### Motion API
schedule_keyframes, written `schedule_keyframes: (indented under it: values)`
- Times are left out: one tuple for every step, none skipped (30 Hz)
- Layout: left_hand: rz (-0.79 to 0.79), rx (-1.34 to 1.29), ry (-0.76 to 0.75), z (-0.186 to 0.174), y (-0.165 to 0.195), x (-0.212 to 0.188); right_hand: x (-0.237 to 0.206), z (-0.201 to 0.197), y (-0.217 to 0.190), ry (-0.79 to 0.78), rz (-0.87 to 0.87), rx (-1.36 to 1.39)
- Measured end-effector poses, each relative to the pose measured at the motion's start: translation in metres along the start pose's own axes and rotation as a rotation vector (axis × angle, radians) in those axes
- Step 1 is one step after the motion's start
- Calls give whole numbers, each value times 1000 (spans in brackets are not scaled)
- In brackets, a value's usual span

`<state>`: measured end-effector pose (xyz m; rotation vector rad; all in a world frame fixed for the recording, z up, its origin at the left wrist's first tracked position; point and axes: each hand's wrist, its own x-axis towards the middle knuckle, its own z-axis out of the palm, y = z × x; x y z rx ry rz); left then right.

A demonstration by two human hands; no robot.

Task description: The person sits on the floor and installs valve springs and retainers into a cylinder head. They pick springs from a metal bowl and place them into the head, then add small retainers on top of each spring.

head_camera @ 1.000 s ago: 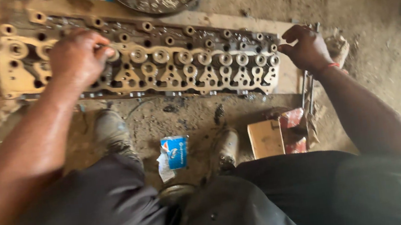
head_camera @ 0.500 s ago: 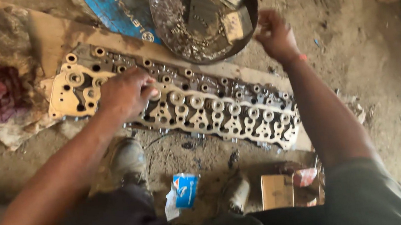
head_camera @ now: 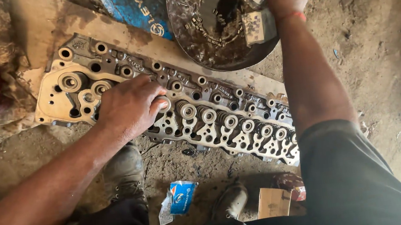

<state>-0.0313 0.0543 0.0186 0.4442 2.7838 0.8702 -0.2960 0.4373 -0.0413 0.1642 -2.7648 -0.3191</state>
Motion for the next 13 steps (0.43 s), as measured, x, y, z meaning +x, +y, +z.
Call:
schedule_keyframes:
  values:
    - [2,11,-1,0,0,0,-13,-4,0,-196,-56,59]
    - [0,21,-1,0,0,-1,-23,-7,-3,-393,-114,118]
    - [5,26,2,0,0,-3,-29,-5,-11,-627,-62,79]
    - [10,30,4,0,0,-4,-34,-4,-16,-861,-8,38]
    - [18,36,8,0,0,-3,-43,-7,-12,-749,-131,99]
    - [12,34,7,-1,1,-1,-56,-13,-9,-633,-253,161]
    - [4,33,1,-1,1,-1,-65,-16,-10,-518,-372,226]
    - [-8,30,-9,0,1,-2,-69,-21,-10,-676,-393,75]
    - [4,20,-7,1,0,-2,-70,-28,-8,-829,-413,-78]
    - [9,10,-8,2,-1,-2,-74,-38,-8,-981,-435,-233]
    - [14,3,-10,2,-2,-5,-79,-52,-8,-1044,-448,-181]
    - [4,30,-44,2,-1,-6,-83,-71,-3,-1103,-453,-130]
    - [-3,59,-70,1,1,-4,-81,-88,-1,-1154,-456,-81]
